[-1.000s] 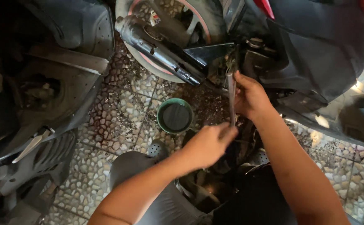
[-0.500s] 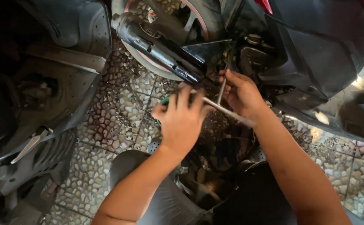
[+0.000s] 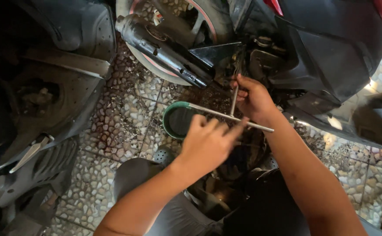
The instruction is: The person uses a T-handle wrench to loosen and remove a bolt from the rear suspension area of a motorcycle. They then remove a small metal component by hand, inspect it, and reinsert the bolt before tightening it back into place with the wrench.
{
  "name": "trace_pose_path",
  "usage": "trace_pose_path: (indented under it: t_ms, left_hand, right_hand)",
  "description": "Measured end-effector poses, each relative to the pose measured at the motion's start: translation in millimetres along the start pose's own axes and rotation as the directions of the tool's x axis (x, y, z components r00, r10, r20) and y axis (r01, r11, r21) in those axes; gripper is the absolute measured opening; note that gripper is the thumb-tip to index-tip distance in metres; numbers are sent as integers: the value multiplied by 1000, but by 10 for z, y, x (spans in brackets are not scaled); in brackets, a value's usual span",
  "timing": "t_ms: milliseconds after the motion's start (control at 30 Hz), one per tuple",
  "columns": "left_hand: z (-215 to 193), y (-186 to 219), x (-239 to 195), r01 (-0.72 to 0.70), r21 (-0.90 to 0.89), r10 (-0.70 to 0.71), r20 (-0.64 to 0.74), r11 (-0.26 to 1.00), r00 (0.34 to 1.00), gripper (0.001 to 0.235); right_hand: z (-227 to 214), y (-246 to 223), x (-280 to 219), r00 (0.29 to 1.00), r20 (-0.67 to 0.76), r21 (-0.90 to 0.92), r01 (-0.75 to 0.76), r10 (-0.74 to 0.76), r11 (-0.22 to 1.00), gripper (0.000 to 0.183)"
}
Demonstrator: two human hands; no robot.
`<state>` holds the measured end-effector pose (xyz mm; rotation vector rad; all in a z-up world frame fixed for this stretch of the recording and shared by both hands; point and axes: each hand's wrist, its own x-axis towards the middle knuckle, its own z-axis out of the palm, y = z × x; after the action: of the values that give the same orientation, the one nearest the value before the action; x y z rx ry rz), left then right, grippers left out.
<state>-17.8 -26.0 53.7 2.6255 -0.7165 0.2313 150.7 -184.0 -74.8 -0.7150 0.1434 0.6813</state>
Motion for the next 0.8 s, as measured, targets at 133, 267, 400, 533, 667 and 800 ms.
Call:
trace_pose_path:
  t_ms: [133, 267, 400, 533, 667, 800]
  left_hand:
    - [-19, -176, -8, 95, 360, -47, -140, 928, 989, 51]
    - [169, -373, -31, 292, 309, -204, -288, 905, 936, 44]
    - [293, -168, 46, 761, -366, -653, 393, 535, 648, 50]
    - [238, -53, 2, 609, -272, -535, 302, 745, 789, 42]
    - [214, -26, 8, 325, -111, -296, 223, 939, 929, 39]
    - [160, -118, -72, 203, 41, -207, 199, 978, 958, 48]
  right_hand:
    - [-52, -32, -30, 1000, 23, 31, -16, 16, 999, 14]
    - [0, -47, 9, 1000, 17, 89, -9, 8, 996, 16]
    - [226, -95, -77, 1000, -23, 37, 3, -3, 999, 18]
    - [16, 91, 117, 1000, 7, 45, 10, -11, 999, 21]
    - [90, 40, 80, 1000, -10, 12, 27, -27, 1000, 21]
    - [101, -5, 55, 997, -49, -21, 58, -59, 998, 23]
